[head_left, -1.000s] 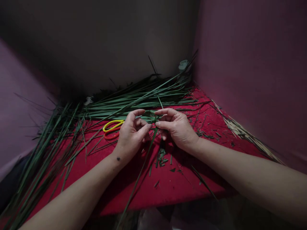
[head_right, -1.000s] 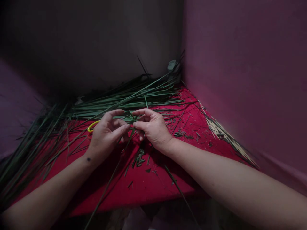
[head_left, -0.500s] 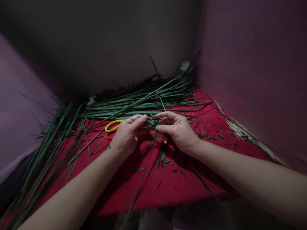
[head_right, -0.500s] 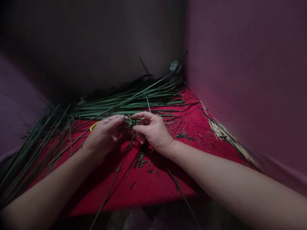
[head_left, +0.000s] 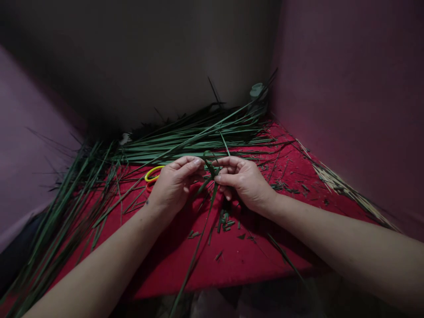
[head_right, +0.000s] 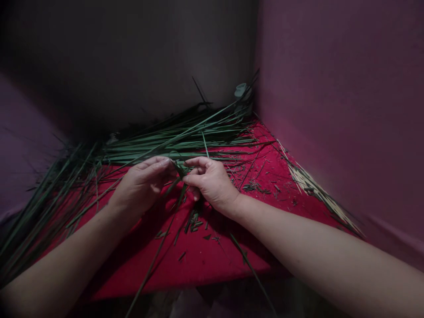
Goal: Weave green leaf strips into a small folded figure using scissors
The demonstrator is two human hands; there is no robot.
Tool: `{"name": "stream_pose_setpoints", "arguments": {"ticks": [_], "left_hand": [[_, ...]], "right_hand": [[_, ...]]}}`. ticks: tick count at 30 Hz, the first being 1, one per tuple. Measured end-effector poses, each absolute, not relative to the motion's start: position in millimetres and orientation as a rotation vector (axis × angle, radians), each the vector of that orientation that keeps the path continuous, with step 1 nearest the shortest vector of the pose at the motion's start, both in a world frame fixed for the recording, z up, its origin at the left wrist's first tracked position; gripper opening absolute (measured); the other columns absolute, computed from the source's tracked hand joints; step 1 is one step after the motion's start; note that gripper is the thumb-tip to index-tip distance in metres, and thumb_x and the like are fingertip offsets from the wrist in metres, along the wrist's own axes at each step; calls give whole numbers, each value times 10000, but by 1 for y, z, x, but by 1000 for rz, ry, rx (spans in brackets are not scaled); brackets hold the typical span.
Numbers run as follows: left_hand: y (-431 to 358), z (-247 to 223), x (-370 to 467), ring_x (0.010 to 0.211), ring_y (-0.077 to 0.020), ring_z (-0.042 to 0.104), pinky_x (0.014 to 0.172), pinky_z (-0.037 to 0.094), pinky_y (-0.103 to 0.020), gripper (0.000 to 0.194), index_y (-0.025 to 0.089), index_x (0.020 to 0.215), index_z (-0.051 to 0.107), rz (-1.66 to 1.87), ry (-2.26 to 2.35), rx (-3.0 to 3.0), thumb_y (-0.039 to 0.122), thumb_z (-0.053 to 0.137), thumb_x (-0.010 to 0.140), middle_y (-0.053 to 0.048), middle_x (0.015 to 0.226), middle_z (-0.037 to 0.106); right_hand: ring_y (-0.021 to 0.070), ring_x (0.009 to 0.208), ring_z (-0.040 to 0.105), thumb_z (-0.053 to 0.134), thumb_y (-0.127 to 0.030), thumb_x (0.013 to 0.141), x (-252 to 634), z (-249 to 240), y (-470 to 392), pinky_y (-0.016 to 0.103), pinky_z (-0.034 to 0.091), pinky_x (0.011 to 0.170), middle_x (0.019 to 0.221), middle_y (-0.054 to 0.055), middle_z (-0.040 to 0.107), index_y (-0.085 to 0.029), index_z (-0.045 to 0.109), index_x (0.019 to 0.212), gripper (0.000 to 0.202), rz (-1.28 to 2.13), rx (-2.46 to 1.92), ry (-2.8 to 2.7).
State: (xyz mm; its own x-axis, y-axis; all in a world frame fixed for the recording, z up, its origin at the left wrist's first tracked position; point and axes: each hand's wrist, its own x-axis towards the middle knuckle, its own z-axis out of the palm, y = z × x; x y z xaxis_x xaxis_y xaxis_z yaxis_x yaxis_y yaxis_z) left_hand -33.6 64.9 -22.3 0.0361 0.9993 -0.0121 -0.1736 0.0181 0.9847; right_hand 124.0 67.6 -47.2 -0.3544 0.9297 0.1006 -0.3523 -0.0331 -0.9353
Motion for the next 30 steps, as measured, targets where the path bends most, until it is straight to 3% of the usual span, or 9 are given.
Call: {"name": "stream_pose_setpoints", "arguments": {"ticks": [13, 20, 30], "left_hand": [[61, -21, -35, 650, -101, 572, 646, 456, -219, 149, 158, 794, 644, 1254, 1140, 1182, 222, 701, 671, 9, 727, 614], [50, -16, -27, 733, -127, 575, 713, 452, -230, 116, 158, 789, 641, 1232, 1292, 1646, 216, 682, 698, -14, 776, 628], [47, -29, -27, 730, -133, 572, 684, 456, -258, 149, 173, 896, 546, 1043, 1378, 2091, 191, 598, 757, -10, 807, 596]], "right_hand": [[60, 307, 421, 598, -99, 641, 124, -47, 69, 176, 340, 307, 473, -94, 512, -164, 515, 875, 256, 1593, -719, -1195], [60, 308, 421, 586, -100, 656, 125, -49, 72, 172, 329, 304, 476, -87, 528, -165, 514, 883, 247, 1592, -702, -1199], [64, 319, 429, 615, -104, 637, 126, -51, 74, 176, 336, 299, 493, -82, 534, -158, 506, 887, 277, 1624, -685, -1146]]}}
